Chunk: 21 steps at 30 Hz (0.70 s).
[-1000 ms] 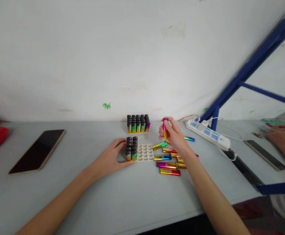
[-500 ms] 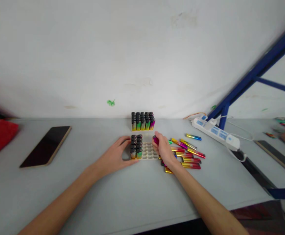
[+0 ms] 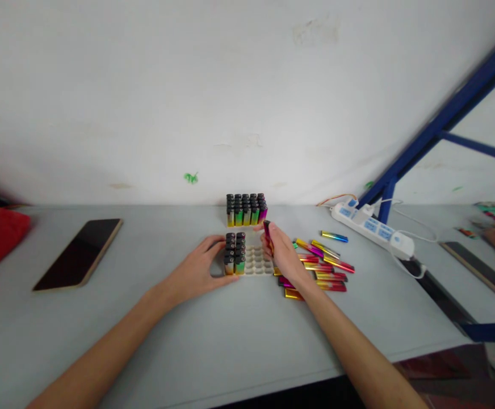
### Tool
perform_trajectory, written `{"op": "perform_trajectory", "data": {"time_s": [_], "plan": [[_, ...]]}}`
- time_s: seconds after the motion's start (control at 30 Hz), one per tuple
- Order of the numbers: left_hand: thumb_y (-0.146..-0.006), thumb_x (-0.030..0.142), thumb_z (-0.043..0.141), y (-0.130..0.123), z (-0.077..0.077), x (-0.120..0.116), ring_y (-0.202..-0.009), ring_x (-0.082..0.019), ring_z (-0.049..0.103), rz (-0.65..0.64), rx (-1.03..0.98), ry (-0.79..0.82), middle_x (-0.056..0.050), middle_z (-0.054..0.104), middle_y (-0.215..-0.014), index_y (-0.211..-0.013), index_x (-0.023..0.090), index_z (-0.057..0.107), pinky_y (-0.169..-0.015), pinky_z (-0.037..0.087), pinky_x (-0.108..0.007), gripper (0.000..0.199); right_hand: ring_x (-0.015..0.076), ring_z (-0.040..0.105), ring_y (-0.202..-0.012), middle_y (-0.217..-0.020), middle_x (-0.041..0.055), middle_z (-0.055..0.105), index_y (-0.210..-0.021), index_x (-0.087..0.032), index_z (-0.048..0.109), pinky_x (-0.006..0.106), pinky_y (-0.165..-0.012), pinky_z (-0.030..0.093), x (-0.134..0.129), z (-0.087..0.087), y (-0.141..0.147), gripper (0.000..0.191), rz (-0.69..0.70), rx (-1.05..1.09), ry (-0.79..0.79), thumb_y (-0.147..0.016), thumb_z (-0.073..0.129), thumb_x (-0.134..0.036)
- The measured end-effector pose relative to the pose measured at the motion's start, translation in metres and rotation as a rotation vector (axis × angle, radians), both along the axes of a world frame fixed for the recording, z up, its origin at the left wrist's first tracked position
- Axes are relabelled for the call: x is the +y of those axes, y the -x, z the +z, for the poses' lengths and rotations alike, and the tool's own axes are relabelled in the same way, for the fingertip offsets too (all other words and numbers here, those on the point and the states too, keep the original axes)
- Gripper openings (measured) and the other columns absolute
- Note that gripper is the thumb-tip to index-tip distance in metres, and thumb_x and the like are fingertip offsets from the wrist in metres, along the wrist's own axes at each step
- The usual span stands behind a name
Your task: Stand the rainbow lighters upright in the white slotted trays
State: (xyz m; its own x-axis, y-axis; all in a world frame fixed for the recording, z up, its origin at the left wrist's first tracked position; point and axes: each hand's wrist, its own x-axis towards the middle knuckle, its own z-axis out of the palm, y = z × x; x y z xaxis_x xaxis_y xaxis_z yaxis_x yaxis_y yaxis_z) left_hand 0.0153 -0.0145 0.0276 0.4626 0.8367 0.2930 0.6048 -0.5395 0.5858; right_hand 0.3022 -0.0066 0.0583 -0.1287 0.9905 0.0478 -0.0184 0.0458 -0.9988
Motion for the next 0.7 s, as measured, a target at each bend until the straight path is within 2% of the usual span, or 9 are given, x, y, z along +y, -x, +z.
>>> {"op": "perform_trajectory", "data": {"time_s": [0.13,0.23,0.33,0.4,0.53,0.7], "plan": [[-0.102,0.075,0.097,0.001,-0.001,0.0,-0.156,-0.045,0.082,0.005,0.017,-0.015,-0.012,0.082,-0.169,-0.153,0.031,0.084,-0.144,0.066,-0.06,0.069,0.0262,0.071,-0.086,-0.093,0.0022,0.075,-0.112,-0.032,0.076,0.04,-0.084,0.062,0.002,0.002,-0.007,0.066,0.0,-0.151,-0.165,-0.116,0.066,-0.096],[-0.1,0.077,0.098,0.001,-0.002,0.0,-0.156,-0.045,0.082,0.01,0.018,-0.023,-0.013,0.083,-0.168,-0.151,0.034,0.085,-0.143,0.067,-0.061,0.068,0.0305,0.081,-0.107,-0.105,0.005,0.086,-0.114,-0.033,0.075,0.044,-0.107,0.066,0.0,0.003,-0.008,0.054,0.008,-0.196,-0.196,-0.12,0.068,-0.087],[-0.1,0.077,0.099,0.001,-0.001,0.0,-0.156,-0.045,0.081,0.014,0.021,-0.016,-0.014,0.082,-0.169,-0.151,0.033,0.085,-0.143,0.066,-0.062,0.069,0.0325,0.087,-0.12,-0.118,0.0064,0.092,-0.123,-0.035,0.071,0.047,-0.119,0.066,-0.001,0.001,-0.005,0.044,-0.005,-0.169,-0.206,-0.121,0.071,-0.079],[-0.101,0.076,0.098,0.001,-0.001,0.0,-0.156,-0.044,0.081,0.011,0.027,-0.009,-0.014,0.082,-0.17,-0.152,0.031,0.084,-0.144,0.065,-0.06,0.069,0.0341,0.089,-0.117,-0.119,0.0069,0.093,-0.128,-0.035,0.069,0.048,-0.115,0.067,-0.002,-0.001,-0.004,0.037,0.007,-0.214,-0.216,-0.122,0.072,-0.072],[-0.102,0.077,0.097,0.001,-0.002,0.001,-0.157,-0.043,0.08,0.005,0.037,-0.004,-0.015,0.08,-0.171,-0.154,0.029,0.083,-0.144,0.064,-0.06,0.072,0.0365,0.089,-0.1,-0.108,0.0069,0.092,-0.133,-0.034,0.071,0.045,-0.097,0.066,0.002,-0.005,-0.01,0.025,0.051,-0.427,-0.288,-0.123,0.075,-0.056],[-0.101,0.072,0.099,0.002,-0.001,0.001,-0.156,-0.044,0.081,0.0,0.03,-0.014,-0.015,0.081,-0.17,-0.152,0.029,0.084,-0.144,0.065,-0.061,0.068,0.0337,0.088,-0.097,-0.107,0.0064,0.091,-0.125,-0.034,0.074,0.04,-0.091,0.065,0.009,-0.006,-0.013,0.022,0.075,-0.511,-0.361,-0.123,0.083,-0.055]]}}
